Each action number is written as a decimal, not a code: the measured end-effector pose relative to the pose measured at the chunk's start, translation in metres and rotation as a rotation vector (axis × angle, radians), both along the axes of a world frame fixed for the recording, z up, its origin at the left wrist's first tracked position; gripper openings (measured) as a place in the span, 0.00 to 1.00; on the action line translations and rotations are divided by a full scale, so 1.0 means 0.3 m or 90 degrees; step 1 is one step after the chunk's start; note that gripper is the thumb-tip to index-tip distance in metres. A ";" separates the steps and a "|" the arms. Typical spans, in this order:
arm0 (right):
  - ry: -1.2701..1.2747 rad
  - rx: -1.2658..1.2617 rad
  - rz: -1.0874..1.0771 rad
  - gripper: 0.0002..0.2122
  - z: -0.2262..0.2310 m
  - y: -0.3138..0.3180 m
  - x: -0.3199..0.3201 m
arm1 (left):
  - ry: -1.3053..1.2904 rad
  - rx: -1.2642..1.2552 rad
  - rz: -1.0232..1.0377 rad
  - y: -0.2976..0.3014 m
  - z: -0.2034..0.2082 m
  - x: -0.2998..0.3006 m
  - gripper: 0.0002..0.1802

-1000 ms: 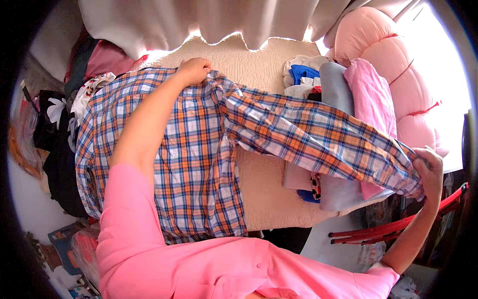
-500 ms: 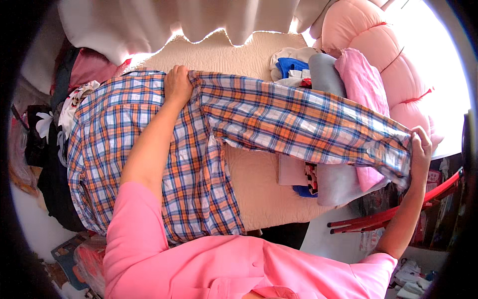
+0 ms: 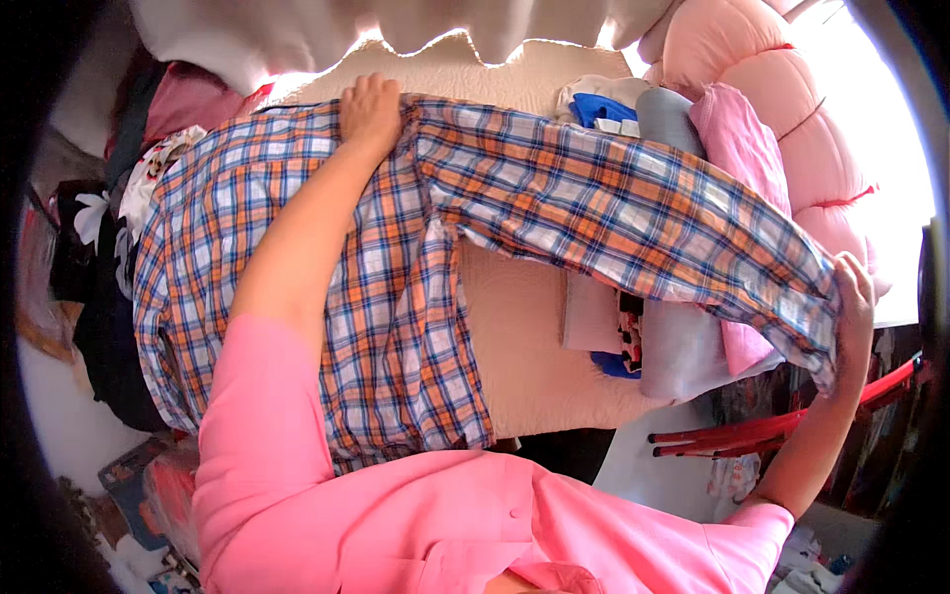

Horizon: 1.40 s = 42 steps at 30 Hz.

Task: The person smooths out a plaid shirt on a surface, buttons several buttons down the front, and then folds the sleeves and the body of the shirt.

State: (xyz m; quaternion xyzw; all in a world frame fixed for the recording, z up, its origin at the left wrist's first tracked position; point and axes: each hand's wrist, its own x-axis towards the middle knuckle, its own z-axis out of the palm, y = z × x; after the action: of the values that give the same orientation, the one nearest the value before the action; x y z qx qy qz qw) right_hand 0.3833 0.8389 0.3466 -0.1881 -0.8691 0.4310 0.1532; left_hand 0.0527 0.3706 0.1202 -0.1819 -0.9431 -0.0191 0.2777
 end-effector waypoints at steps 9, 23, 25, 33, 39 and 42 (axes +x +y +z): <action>-0.080 -0.221 0.138 0.12 0.002 0.030 0.031 | -0.205 -0.023 0.092 0.040 0.148 0.087 0.14; -0.245 -0.091 0.568 0.10 -0.417 -0.573 0.511 | -0.475 0.618 0.045 -0.237 0.109 1.675 0.06; -0.254 -0.180 0.627 0.13 -0.695 -0.719 0.538 | -0.471 0.604 0.083 -0.258 0.011 1.795 0.07; -0.203 -0.346 0.410 0.25 -1.145 -1.013 0.636 | -0.478 0.458 0.041 -0.352 -0.124 1.973 0.07; -0.358 -0.606 0.343 0.12 -1.031 -1.022 0.703 | -0.364 0.375 -0.099 -0.273 -0.089 1.971 0.15; -0.281 -1.149 0.151 0.13 -1.028 -1.063 0.678 | -0.398 0.397 -0.142 -0.218 -0.059 1.940 0.15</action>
State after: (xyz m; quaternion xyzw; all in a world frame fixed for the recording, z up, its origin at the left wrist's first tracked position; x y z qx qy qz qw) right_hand 0.5868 0.5200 0.0381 -0.2237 -0.2289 0.9099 -0.2640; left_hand 0.6348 0.3050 0.1024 -0.1759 -0.9055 -0.3857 0.0175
